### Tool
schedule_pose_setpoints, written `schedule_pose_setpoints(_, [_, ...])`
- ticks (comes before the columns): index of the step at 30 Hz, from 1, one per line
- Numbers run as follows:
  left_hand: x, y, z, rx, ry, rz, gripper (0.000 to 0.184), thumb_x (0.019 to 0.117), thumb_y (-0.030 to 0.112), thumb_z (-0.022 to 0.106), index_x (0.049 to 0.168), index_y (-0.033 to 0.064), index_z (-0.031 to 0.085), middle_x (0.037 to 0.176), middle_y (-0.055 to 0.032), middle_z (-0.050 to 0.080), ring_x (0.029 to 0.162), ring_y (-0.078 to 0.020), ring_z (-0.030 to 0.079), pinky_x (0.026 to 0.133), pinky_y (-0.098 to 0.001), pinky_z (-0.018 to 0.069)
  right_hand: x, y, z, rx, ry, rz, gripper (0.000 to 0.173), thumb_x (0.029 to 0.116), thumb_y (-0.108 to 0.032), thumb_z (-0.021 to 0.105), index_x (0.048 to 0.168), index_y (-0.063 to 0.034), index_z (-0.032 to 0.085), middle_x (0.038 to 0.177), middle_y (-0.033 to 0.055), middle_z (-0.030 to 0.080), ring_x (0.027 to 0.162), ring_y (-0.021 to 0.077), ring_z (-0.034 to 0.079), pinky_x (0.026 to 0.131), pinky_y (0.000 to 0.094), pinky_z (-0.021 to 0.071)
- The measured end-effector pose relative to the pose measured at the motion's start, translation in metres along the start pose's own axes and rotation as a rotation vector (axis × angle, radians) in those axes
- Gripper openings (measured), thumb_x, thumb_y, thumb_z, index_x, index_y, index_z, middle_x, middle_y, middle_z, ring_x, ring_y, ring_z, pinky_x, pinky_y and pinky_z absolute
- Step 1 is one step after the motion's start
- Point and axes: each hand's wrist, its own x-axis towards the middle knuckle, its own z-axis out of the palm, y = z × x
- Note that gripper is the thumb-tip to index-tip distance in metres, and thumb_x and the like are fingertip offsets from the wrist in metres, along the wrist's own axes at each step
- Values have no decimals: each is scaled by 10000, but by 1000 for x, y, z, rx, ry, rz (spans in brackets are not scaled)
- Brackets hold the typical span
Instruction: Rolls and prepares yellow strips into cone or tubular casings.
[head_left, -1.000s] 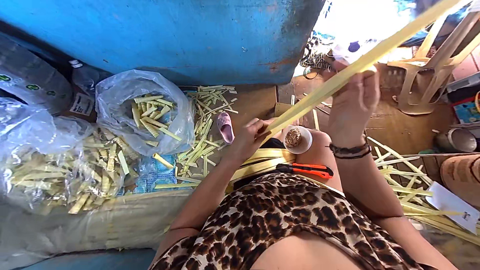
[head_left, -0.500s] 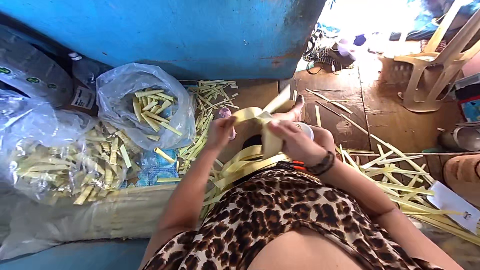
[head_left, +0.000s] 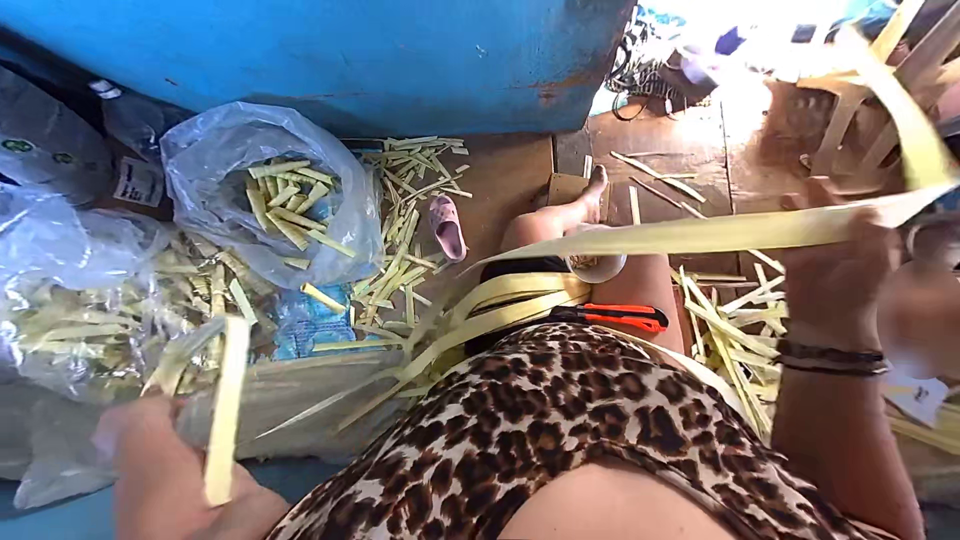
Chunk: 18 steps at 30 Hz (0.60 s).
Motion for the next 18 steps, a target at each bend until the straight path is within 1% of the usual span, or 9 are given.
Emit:
schedule_pose_setpoints(3, [-56, 78, -4, -76, -123, 308, 645, 1105, 438, 349, 1399, -109, 524, 1440, -373, 489, 1391, -501, 445, 1137, -661, 327, -31, 35, 5, -147, -150, -13, 315, 1099, -233, 372, 1190, -73, 627, 1269, 45, 711, 1157, 199, 686, 1005, 414, 560])
schedule_pose_setpoints(6, [-132, 156, -2, -430, -159, 576, 636, 1029, 460, 569, 1351, -89, 556, 1314, -360, 566, 1223, -485, 555, 1035, -660, 407, -54, 56, -7, -382, -104, 189, 316, 1099, -294, 415, 1026, -79, 635, 834, -37, 720, 752, 94, 713, 742, 344, 628])
schedule_pose_setpoints(8, [-178, 200, 1, -565, -213, 803, 646, 962, 407, 703, 1348, -83, 533, 1259, -312, 599, 1145, -396, 593, 1017, -581, 448, -66, 59, -24, -596, -391, 510, 570, 1115, -404, 311, 1011, 25, 671, 803, 81, 733, 655, 153, 688, 660, 355, 600])
schedule_pose_setpoints(10, [-239, 232, -3, -622, -298, 1077, 595, 1007, 347, 650, 1356, -114, 509, 1244, -311, 608, 1128, -348, 616, 1020, -527, 472, -72, 57, -31, -744, -740, 672, 702, 1118, -455, 201, 1062, 43, 693, 882, 116, 744, 678, 177, 702, 660, 373, 601])
schedule_pose_setpoints(12, [-306, 251, 2, -664, -367, 1350, 474, 1078, 329, 455, 1245, -101, 563, 1045, -156, 639, 897, -121, 601, 839, -335, 511, -74, 43, -23, -761, -790, 473, 560, 1116, -355, 297, 1082, 31, 701, 940, 100, 741, 789, 138, 713, 768, 362, 607])
schedule_pose_setpoints(14, [-376, 255, 6, -705, -594, 1587, 409, 1092, 264, 400, 1140, -86, 606, 953, -85, 646, 836, -37, 603, 801, -276, 528, -74, 31, -2, -730, -701, 78, 345, 1031, -299, 541, 1152, -13, 691, 1094, 77, 717, 993, 131, 686, 895, 379, 576])
schedule_pose_setpoints(16, [-442, 251, 1, -595, -816, 1765, 286, 1080, 218, 477, 1093, -9, 651, 850, -70, 642, 703, -91, 597, 661, -305, 538, -68, 24, 32, -699, -757, -280, 581, 851, -311, 789, 1321, -16, 614, 1362, 122, 611, 1281, 223, 574, 1097, 452, 480])
schedule_pose_setpoints(17, [-466, 250, 0, -565, -899, 1825, 241, 1064, 208, 527, 1075, 23, 681, 814, -53, 647, 653, -99, 588, 609, -300, 531, -67, 23, 51, -695, -806, -398, 743, 774, -348, 870, 1383, -34, 580, 1416, 133, 585, 1343, 270, 527, 1152, 503, 416])
schedule_pose_setpoints(18, [-481, 250, -2, -577, -963, 1882, 216, 1051, 207, 561, 1053, 42, 700, 795, -23, 654, 629, -71, 582, 586, -259, 524, -69, 22, 68, -701, -852, -476, 825, 737, -360, 901, 1420, -50, 558, 1389, 126, 605, 1321, 276, 543, 1144, 504, 426])
